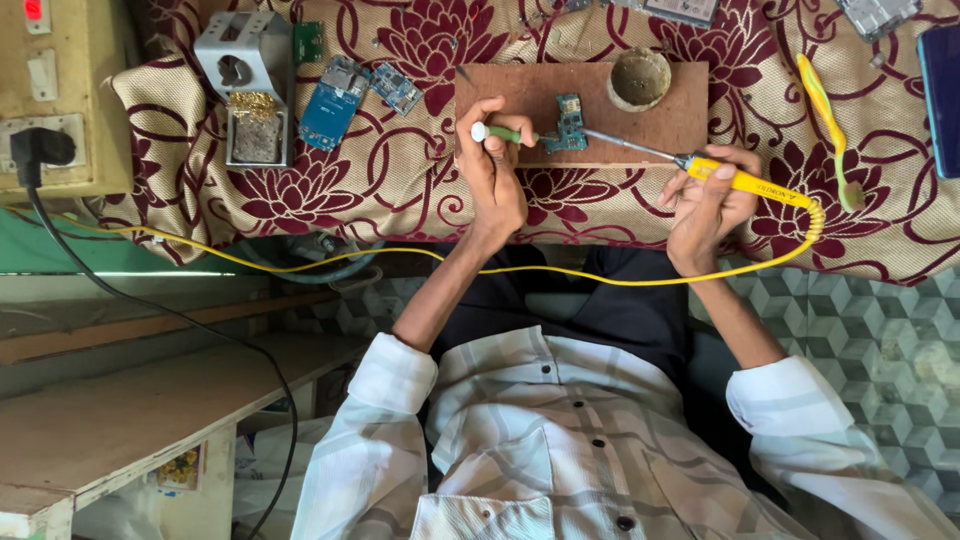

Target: The person uses a soldering iron and solder wire to attach components to a small blue circuit board. They repeatedly heat joints and apply solder while holding the board steady with a tool. The work continues on the same board throughout the clip.

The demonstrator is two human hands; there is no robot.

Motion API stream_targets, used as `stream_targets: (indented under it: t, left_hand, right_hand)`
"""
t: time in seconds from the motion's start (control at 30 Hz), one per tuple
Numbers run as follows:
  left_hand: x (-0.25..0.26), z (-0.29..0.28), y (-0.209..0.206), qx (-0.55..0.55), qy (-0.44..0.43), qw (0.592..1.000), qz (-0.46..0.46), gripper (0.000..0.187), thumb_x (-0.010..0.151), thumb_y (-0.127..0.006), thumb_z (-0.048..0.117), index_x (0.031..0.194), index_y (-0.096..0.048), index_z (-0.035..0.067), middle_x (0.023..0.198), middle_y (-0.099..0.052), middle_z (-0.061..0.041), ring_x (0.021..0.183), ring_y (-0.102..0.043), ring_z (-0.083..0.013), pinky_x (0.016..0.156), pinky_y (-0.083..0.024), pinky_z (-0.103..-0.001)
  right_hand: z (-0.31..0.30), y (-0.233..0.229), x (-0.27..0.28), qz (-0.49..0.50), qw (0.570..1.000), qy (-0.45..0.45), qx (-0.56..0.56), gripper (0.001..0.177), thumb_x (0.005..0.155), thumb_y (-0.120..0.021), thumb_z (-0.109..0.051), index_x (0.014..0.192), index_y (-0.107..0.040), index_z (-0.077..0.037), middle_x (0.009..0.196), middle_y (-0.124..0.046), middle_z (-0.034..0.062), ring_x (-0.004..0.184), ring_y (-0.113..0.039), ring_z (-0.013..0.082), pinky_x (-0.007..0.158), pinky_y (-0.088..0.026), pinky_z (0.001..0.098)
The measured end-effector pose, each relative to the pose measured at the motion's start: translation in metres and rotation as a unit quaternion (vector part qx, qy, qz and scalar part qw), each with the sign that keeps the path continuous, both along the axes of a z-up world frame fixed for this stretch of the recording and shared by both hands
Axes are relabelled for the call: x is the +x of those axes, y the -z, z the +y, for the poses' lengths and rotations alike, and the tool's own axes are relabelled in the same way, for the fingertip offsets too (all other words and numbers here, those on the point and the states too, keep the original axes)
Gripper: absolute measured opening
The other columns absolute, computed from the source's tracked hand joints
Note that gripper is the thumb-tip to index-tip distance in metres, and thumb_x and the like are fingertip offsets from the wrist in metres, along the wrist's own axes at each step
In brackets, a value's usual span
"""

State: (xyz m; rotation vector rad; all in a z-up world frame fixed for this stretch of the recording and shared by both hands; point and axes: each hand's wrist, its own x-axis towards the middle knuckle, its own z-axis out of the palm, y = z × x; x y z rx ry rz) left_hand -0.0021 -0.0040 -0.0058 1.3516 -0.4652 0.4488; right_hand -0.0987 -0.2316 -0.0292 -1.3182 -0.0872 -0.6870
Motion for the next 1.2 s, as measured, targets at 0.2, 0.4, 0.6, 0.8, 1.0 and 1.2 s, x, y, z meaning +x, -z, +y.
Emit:
stream_targets:
  t: [0.2,0.4,0.6,0.8,1.0,1.2]
  left_hand:
    - [0.001,0.0,-0.001,-0.009,0.011,1.0,-0.01,0.041,0.119,-0.034,0.036,0.143,-0.041,0.003,0.093,-0.065,-0.008,0.079,-0.056,-0.0095,0.065,-0.044,-0.023]
    - [-0.001,0.0,-0.001,-0.006,0.008,1.0,0.016,0.041,0.118,-0.034,0.034,0.142,-0.042,0.002,0.091,-0.066,-0.008,0.072,-0.051,-0.0062,0.064,-0.038,-0.022]
    - [-0.001,0.0,-0.001,-0.001,0.001,1.0,-0.002,0.035,0.119,-0.034,0.029,0.142,-0.042,0.003,0.093,-0.066,-0.008,0.072,-0.054,-0.0079,0.062,-0.04,-0.022]
    - [0.003,-0.001,0.0,0.004,-0.004,1.0,-0.022,0.032,0.12,-0.031,0.023,0.142,-0.043,0.005,0.091,-0.068,-0.007,0.075,-0.06,-0.0095,0.066,-0.047,-0.025]
    - [0.001,0.001,-0.001,0.016,-0.01,1.0,-0.011,0.038,0.108,-0.031,-0.001,0.144,-0.043,0.003,0.091,-0.068,-0.008,0.073,-0.056,-0.0091,0.064,-0.045,-0.025]
    - [0.001,0.003,-0.006,0.02,-0.016,0.999,-0.026,0.047,0.101,-0.031,-0.009,0.145,-0.042,0.004,0.093,-0.067,-0.008,0.076,-0.058,-0.01,0.068,-0.048,-0.026]
  right_hand:
    - [0.001,0.002,-0.001,0.021,0.999,0.031,0.028,0.03,0.121,-0.043,-0.034,0.12,-0.045,-0.003,0.071,-0.05,0.0108,0.052,-0.048,0.0159,0.049,-0.039,0.026]
    - [0.003,-0.002,-0.001,0.025,0.999,0.044,0.013,0.033,0.12,-0.044,-0.035,0.116,-0.044,-0.003,0.065,-0.047,0.0098,0.048,-0.045,0.0168,0.047,-0.037,0.0262]
    - [0.005,-0.011,-0.003,0.056,0.996,0.059,0.026,0.029,0.119,-0.045,-0.031,0.111,-0.044,-0.003,0.068,-0.046,0.0091,0.045,-0.045,0.0153,0.043,-0.035,0.0253]
    - [0.007,-0.013,-0.005,0.049,0.995,0.086,-0.015,0.026,0.119,-0.049,-0.026,0.108,-0.043,-0.003,0.06,-0.045,0.0071,0.045,-0.046,0.0135,0.042,-0.035,0.0232]
    - [0.007,-0.016,-0.011,0.03,0.982,0.115,-0.145,0.028,0.12,-0.051,-0.024,0.11,-0.041,0.001,0.082,-0.058,0.014,0.055,-0.061,0.0182,0.047,-0.043,0.0239]
    - [0.013,-0.009,-0.009,0.02,0.993,0.081,-0.087,0.029,0.12,-0.047,-0.028,0.111,-0.041,-0.001,0.069,-0.046,0.0074,0.054,-0.059,0.0182,0.051,-0.043,0.0257]
